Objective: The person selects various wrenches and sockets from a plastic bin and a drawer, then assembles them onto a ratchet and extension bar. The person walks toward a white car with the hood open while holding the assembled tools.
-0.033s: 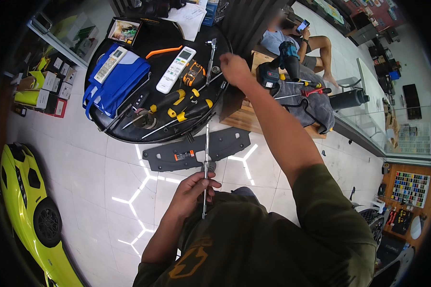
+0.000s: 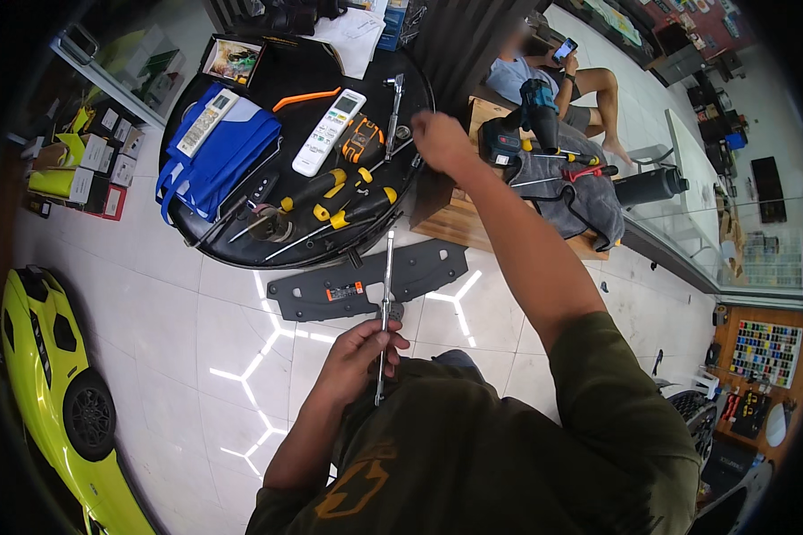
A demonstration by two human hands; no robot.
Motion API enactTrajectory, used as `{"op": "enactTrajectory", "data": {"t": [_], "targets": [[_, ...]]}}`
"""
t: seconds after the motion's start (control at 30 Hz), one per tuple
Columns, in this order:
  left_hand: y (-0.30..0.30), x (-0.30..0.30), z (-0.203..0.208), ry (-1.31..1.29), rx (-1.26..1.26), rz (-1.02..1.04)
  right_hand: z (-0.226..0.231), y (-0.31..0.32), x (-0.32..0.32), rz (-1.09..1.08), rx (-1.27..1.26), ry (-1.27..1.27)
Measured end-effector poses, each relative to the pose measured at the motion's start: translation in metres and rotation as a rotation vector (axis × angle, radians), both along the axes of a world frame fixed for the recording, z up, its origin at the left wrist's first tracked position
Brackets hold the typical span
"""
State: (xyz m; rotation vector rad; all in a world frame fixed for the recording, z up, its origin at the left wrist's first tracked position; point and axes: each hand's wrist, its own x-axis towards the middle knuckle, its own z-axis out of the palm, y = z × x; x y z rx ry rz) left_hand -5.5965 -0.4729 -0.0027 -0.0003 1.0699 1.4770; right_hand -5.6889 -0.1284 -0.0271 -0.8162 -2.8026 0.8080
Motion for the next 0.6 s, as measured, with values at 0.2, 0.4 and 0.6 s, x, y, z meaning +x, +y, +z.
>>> {"op": "enactTrajectory", "data": {"t": [0.2,0.4,0.6], "targets": [[0.014,-0.011,-0.004,0.05,0.009,0.033,-0.004,-0.033,0.031,0.12,0.2,-0.282],[0.014,-0.011,-0.011,0.052,0.007,0.107,-0.019,-0.026,0.036,0.092,-0.049,-0.101],[0.01,-0.016,-0.011,0.084,0.016,0.105,-0.026,-0.027,0.037,0.109,-0.178,0.023]]}}
